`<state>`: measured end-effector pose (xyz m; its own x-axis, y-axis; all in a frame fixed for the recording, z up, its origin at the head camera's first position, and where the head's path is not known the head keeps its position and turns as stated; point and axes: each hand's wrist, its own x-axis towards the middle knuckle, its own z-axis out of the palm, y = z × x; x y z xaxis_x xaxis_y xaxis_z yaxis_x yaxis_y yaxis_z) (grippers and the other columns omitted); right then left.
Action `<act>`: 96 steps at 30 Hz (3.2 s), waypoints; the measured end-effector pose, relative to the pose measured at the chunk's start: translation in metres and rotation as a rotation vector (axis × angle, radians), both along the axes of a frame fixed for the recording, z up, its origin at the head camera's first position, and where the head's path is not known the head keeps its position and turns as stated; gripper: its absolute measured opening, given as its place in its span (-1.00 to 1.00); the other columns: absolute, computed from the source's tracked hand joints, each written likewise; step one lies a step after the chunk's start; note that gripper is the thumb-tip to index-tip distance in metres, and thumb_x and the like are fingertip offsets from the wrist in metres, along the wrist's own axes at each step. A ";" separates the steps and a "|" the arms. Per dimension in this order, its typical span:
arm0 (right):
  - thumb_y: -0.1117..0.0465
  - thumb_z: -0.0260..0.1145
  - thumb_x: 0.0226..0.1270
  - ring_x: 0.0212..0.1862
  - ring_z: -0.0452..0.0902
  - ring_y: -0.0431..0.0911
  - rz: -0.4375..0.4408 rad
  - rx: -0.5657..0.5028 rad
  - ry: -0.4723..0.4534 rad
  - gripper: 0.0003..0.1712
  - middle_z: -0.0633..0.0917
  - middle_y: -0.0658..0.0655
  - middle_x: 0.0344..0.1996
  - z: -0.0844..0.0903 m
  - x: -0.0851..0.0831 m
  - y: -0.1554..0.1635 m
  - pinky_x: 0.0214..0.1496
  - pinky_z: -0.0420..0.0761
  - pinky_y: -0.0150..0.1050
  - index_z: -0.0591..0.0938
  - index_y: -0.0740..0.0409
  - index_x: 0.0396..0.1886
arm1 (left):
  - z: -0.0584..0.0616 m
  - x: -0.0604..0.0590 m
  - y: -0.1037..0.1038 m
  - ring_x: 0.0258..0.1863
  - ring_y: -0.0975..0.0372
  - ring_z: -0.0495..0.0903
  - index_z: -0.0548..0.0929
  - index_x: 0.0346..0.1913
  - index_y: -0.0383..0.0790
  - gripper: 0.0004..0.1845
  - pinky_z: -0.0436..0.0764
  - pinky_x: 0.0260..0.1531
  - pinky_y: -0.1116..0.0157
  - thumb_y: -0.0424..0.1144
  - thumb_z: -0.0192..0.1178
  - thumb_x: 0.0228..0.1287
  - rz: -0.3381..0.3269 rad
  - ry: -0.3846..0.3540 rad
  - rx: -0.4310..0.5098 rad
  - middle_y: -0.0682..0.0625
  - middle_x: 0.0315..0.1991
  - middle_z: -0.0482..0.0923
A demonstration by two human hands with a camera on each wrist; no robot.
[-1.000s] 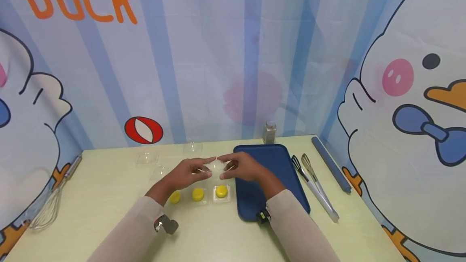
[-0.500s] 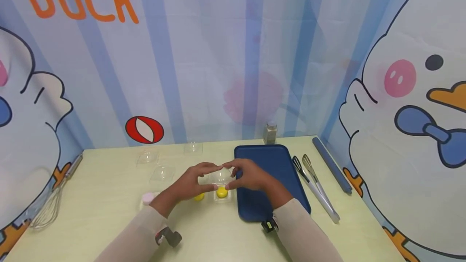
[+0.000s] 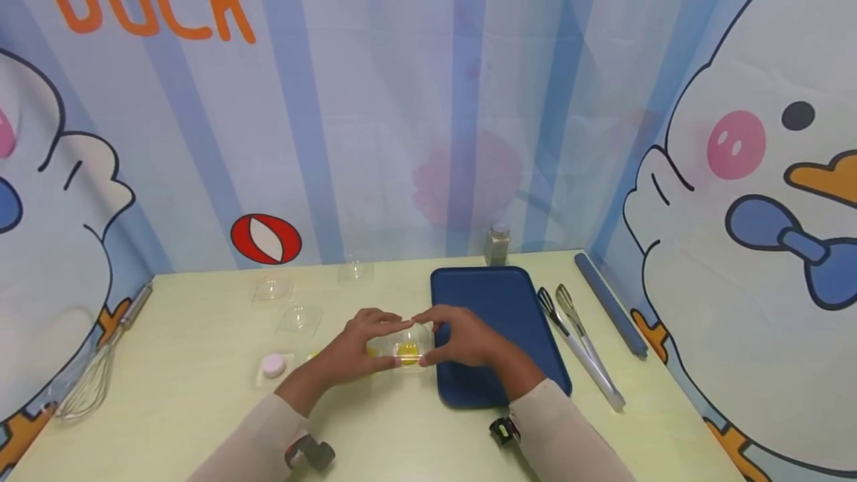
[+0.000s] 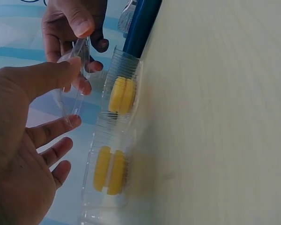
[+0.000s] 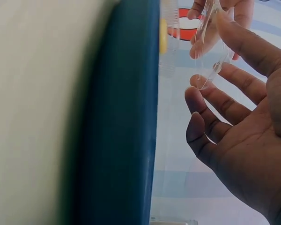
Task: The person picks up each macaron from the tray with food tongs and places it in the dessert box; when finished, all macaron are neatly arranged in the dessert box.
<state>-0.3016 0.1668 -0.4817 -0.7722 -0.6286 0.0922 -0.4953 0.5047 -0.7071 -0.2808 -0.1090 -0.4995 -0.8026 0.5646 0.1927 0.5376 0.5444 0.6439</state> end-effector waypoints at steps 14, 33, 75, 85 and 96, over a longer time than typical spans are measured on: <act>0.11 0.67 0.29 0.55 0.44 0.35 0.010 0.035 0.028 -0.22 0.62 0.27 0.48 -0.006 0.006 -0.006 0.54 0.35 0.55 0.62 0.12 0.49 | -0.012 0.002 -0.002 0.52 -0.12 0.35 0.63 0.51 0.01 -0.35 0.26 0.39 -0.40 -0.17 0.52 0.38 0.023 0.038 0.013 -0.13 0.41 0.63; 0.09 0.66 0.30 0.57 0.41 0.37 0.013 0.072 0.033 -0.20 0.61 0.27 0.50 -0.015 0.003 -0.006 0.56 0.30 0.57 0.61 0.11 0.51 | -0.017 0.003 -0.003 0.60 -0.18 0.28 0.62 0.50 -0.03 -0.36 0.22 0.45 -0.40 -0.10 0.49 0.39 0.043 0.026 -0.018 -0.14 0.43 0.63; 0.11 0.68 0.27 0.52 0.46 0.38 0.002 0.083 0.049 -0.20 0.65 0.24 0.47 -0.019 0.001 -0.006 0.50 0.41 0.54 0.64 0.10 0.49 | -0.015 0.005 -0.001 0.68 -0.24 0.16 0.63 0.49 -0.03 -0.37 0.02 0.57 -0.49 -0.10 0.51 0.39 0.089 0.026 -0.127 -0.12 0.48 0.61; 0.14 0.67 0.29 0.53 0.49 0.36 0.038 0.061 0.057 -0.17 0.62 0.32 0.49 -0.020 -0.001 -0.005 0.52 0.49 0.44 0.58 0.23 0.52 | -0.014 0.005 -0.004 0.67 -0.25 0.19 0.58 0.53 0.07 -0.34 0.11 0.55 -0.45 -0.03 0.49 0.41 0.104 0.047 -0.167 -0.12 0.51 0.56; 0.14 0.69 0.27 0.58 0.41 0.39 0.015 0.057 0.005 -0.10 0.57 0.35 0.53 -0.010 0.001 -0.008 0.53 0.47 0.45 0.53 0.30 0.54 | -0.008 0.006 -0.025 0.63 -0.24 0.25 0.56 0.56 0.03 -0.30 0.17 0.51 -0.45 -0.01 0.49 0.40 0.131 0.080 -0.175 -0.14 0.53 0.53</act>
